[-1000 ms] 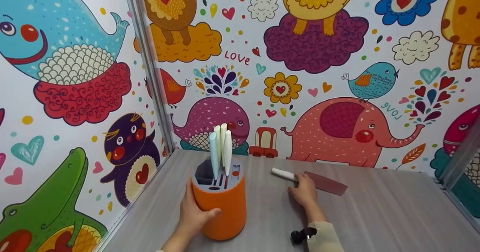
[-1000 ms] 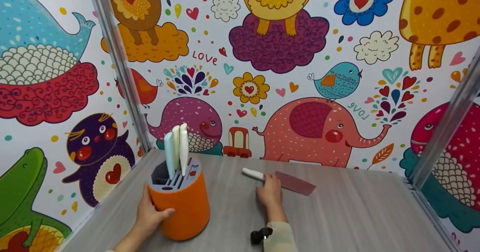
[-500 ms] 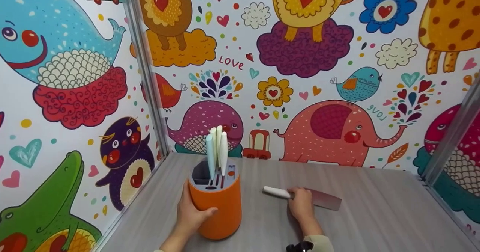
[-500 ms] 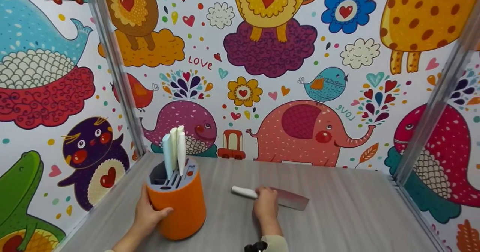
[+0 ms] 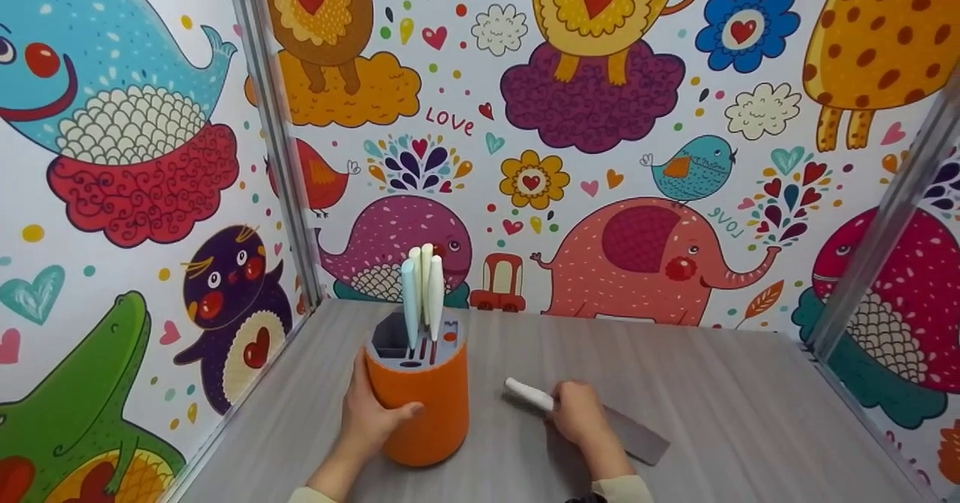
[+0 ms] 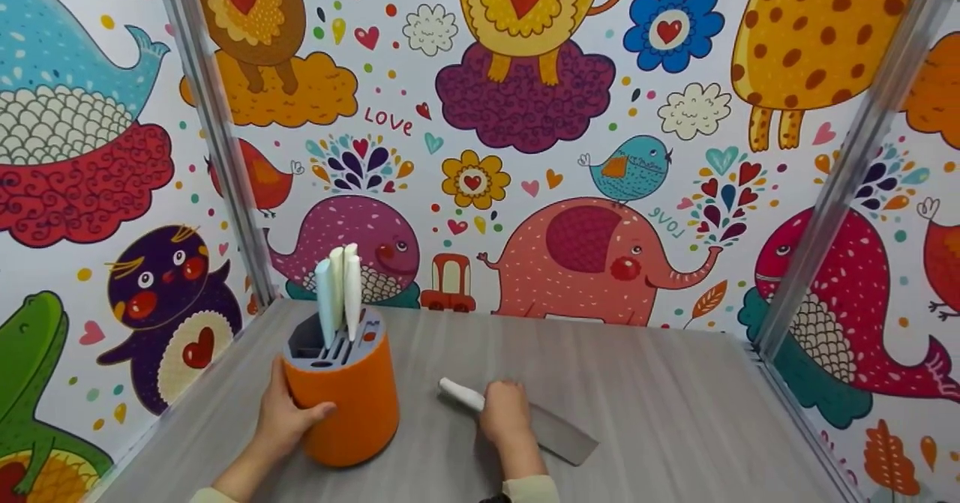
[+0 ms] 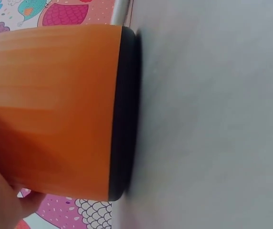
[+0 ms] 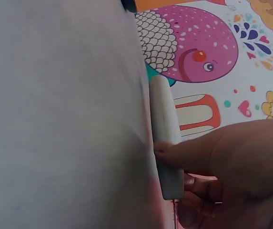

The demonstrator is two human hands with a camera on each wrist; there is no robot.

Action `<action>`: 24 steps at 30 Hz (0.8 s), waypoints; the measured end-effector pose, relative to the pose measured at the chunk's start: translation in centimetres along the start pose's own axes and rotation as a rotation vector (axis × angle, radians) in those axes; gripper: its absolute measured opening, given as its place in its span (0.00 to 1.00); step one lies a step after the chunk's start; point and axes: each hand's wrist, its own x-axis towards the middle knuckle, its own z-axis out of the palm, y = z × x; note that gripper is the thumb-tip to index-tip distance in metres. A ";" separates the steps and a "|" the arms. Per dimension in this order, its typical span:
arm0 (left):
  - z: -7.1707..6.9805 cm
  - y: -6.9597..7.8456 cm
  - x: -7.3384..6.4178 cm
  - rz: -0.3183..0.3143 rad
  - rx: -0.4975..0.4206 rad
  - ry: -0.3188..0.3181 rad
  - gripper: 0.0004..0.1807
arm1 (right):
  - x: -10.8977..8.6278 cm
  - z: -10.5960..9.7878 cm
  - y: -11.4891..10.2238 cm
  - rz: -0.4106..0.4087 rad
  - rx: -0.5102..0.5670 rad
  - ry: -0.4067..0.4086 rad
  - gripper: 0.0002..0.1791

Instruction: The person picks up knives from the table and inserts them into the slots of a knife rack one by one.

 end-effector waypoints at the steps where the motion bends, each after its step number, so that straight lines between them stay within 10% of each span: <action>1: 0.0 0.0 0.0 0.002 -0.002 -0.004 0.72 | 0.0 -0.4 -0.2 0.001 0.023 -0.010 0.09; 12: 0.3 0.1 -0.2 0.077 -0.061 0.002 0.62 | 0.2 -6.6 -3.4 0.045 0.331 -0.002 0.12; 24: 0.6 3.8 -1.5 0.362 0.002 0.461 0.32 | -0.9 -10.2 -7.5 -0.027 0.643 -0.044 0.15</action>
